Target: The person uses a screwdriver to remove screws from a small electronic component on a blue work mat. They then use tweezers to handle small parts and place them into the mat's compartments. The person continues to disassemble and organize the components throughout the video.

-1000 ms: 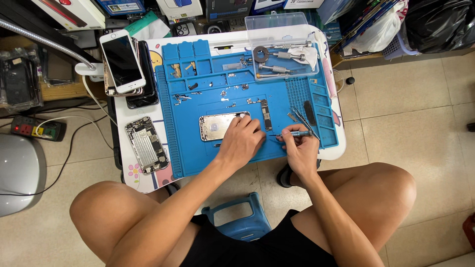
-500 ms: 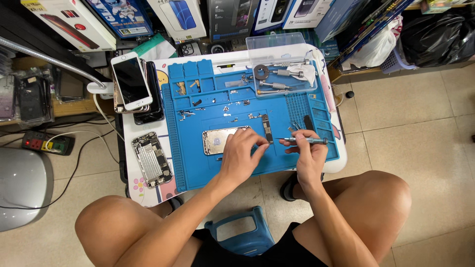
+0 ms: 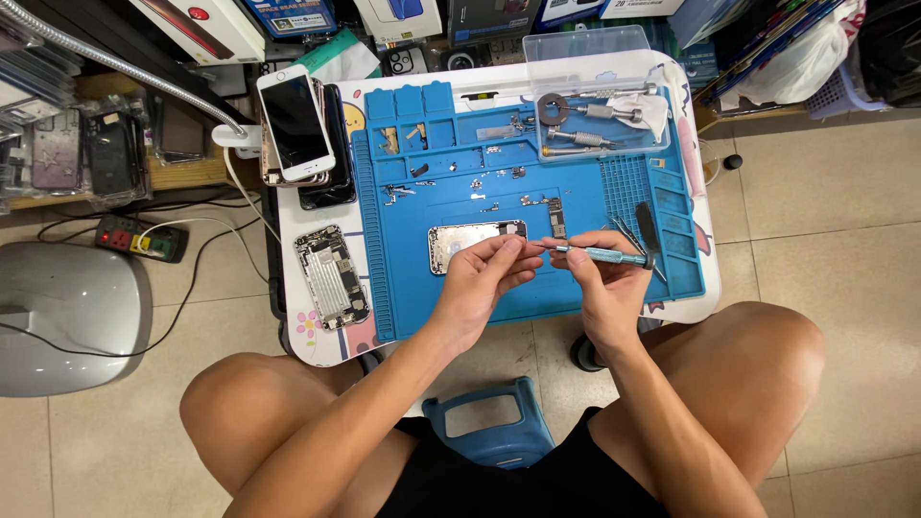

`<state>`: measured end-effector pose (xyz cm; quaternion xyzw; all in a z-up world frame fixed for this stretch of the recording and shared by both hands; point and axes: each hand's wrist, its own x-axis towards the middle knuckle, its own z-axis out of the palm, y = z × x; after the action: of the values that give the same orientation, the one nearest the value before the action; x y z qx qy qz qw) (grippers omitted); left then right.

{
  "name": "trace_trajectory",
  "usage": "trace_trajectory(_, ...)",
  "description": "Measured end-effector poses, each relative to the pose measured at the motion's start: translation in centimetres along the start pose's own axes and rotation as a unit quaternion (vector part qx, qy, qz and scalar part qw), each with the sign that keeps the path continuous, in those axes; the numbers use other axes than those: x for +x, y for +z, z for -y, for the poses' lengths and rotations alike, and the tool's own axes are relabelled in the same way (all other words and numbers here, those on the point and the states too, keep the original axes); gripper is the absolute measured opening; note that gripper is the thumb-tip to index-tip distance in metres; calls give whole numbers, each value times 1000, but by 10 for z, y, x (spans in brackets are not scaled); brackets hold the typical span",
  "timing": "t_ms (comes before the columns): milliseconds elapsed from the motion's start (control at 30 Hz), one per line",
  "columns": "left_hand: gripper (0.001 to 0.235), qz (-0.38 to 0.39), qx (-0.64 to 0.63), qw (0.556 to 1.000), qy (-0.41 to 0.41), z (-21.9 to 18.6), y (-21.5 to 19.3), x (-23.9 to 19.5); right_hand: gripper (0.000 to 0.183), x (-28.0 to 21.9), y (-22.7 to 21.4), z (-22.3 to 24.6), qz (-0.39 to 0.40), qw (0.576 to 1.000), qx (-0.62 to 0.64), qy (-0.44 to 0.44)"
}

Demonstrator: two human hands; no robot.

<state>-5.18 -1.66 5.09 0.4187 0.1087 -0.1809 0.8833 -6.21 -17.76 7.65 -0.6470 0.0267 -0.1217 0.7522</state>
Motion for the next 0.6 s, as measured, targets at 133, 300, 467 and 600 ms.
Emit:
trace_trajectory(133,29,5,-31,1000,-3,3,-1,0,22,0,3,-6,13,1000,-5,-12)
trace_trajectory(300,31,7,-38,999,-11,9,-5,1,20,0,0,-16,14,1000,4,-16)
trace_trajectory(467,30,10,-40,999,-11,9,-4,3,20,1,1,-15,8,1000,-9,-19)
trace_trajectory(600,31,13,-28,999,-9,8,-4,2,21,0,-2,-17,10,1000,-18,-16)
